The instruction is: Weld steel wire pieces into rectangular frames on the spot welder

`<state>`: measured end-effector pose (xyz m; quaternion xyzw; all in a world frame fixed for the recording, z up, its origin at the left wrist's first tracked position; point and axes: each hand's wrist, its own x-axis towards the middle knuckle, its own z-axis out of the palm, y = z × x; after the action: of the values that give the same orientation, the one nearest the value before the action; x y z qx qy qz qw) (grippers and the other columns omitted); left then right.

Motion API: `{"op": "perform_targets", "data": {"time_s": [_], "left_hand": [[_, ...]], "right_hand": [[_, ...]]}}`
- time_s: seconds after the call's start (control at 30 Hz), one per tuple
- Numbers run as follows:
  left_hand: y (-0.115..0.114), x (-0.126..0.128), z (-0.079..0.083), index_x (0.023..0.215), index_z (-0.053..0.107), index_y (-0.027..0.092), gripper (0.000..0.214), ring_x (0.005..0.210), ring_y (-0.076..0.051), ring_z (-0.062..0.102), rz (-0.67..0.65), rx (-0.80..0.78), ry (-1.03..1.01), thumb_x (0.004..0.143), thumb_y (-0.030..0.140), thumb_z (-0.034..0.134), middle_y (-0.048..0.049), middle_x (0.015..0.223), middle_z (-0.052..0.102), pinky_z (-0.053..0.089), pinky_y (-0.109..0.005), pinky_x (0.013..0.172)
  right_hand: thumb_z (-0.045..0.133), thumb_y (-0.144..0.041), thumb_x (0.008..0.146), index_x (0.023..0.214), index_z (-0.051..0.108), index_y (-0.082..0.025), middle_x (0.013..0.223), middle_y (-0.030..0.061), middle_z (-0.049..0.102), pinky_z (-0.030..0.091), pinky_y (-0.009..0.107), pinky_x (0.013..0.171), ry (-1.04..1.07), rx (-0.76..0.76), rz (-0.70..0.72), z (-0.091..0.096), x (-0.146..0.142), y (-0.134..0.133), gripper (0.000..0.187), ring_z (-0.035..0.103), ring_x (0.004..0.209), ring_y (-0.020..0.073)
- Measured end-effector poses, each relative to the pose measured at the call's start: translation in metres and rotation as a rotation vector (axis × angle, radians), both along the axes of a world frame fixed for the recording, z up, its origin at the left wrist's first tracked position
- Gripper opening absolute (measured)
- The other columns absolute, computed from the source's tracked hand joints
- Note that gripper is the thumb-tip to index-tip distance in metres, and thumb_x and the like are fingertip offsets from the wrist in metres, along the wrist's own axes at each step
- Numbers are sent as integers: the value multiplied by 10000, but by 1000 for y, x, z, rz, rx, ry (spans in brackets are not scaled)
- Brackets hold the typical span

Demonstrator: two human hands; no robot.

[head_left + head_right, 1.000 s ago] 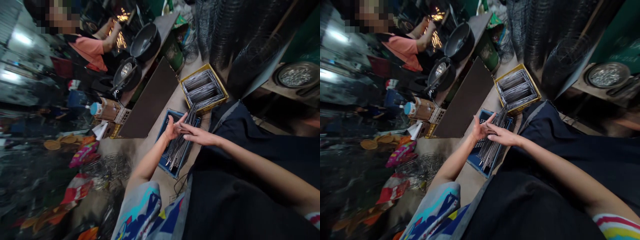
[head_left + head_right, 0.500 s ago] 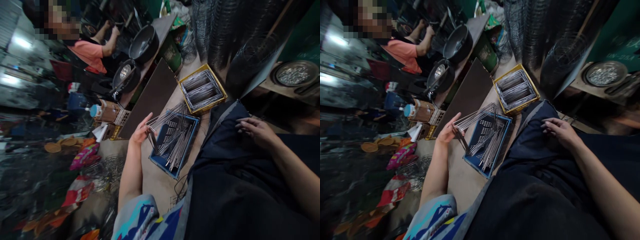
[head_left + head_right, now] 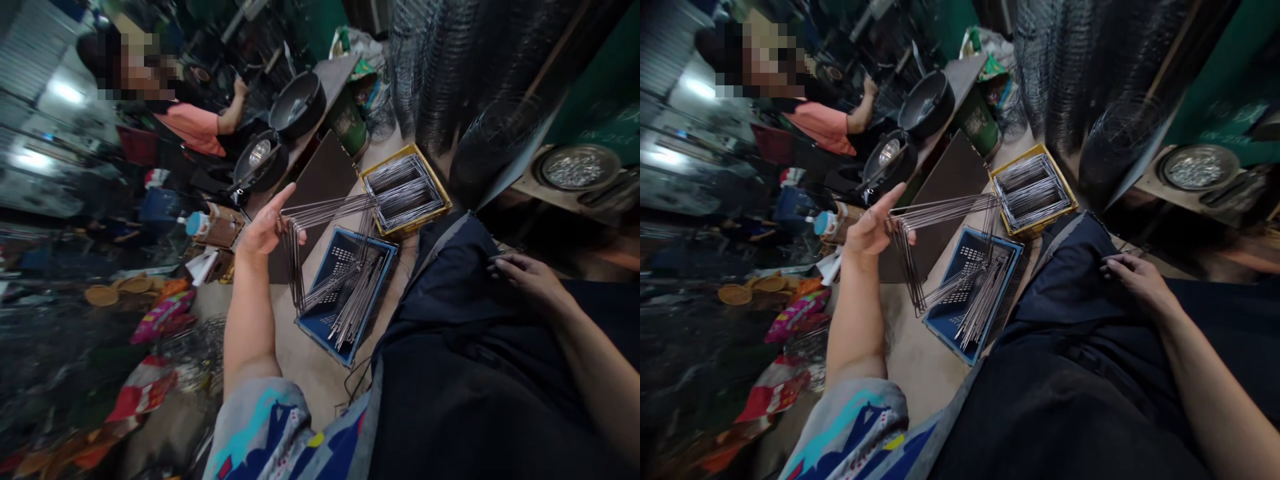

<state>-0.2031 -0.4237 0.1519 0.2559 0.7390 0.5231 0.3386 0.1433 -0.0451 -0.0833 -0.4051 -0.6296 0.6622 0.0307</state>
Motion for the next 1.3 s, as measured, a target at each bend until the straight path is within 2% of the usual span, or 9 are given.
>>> {"op": "perform_targets", "data": {"time_s": [0.1,0.2,0.63,0.7,0.87,0.97,1.07,1.17,1.3], "left_hand": [[29,-1,13,1538,226,139,896,693,-276,707,-16,0,18,842,620,519,-121,930,710,558,-440,655],[68,-2,13,1514,300,139,845,705,-316,717,-29,2,13,838,588,539,-130,905,708,554,-471,637],[241,58,-41,1520,319,158,828,672,-232,675,-632,-20,-36,821,416,682,-72,772,716,518,-405,746],[250,76,-56,1533,287,164,839,705,-239,677,-711,-93,13,831,408,675,-65,740,711,512,-403,763],[245,124,-113,1527,301,234,896,864,-229,672,-814,-164,108,756,350,742,-159,1277,628,514,-374,820],[237,141,-141,1555,188,162,908,734,-202,674,-799,-232,44,800,311,670,-111,934,738,517,-334,757],[231,148,-148,1559,135,129,908,686,-196,669,-860,-318,43,817,275,636,-28,694,718,496,-298,731],[224,152,-143,1562,138,159,867,722,-186,668,-928,-359,91,835,249,602,-21,747,740,478,-287,758],[215,158,-146,1562,137,164,825,727,-176,666,-821,-342,55,859,248,560,-18,757,743,467,-277,752]], "right_hand": [[704,-371,749,934,682,-157,833,107,716,480,229,589,26,-123,-12,-5,1,1,283,635,673,152],[731,-450,708,917,686,-149,819,106,712,479,257,594,67,-57,41,-9,1,2,370,632,684,176],[577,-435,811,1001,678,-181,756,42,699,498,290,633,48,192,184,-21,31,5,333,655,704,199],[553,-422,828,1007,667,-184,778,41,701,502,298,681,60,204,182,-16,36,7,319,659,742,201],[541,-412,856,1022,662,-191,769,30,691,489,303,710,48,258,152,-9,56,11,302,638,740,193],[547,-400,858,1022,654,-188,768,24,690,493,302,713,55,243,123,-10,66,11,288,640,731,188],[539,-390,868,1026,640,-174,826,38,705,506,306,723,103,156,125,-8,71,8,285,652,735,182],[543,-384,872,1016,650,-174,819,31,699,506,306,739,116,186,163,-3,72,6,275,651,748,179],[527,-367,892,1060,655,-193,821,22,698,498,299,742,79,321,142,6,77,10,274,647,757,181]]}}
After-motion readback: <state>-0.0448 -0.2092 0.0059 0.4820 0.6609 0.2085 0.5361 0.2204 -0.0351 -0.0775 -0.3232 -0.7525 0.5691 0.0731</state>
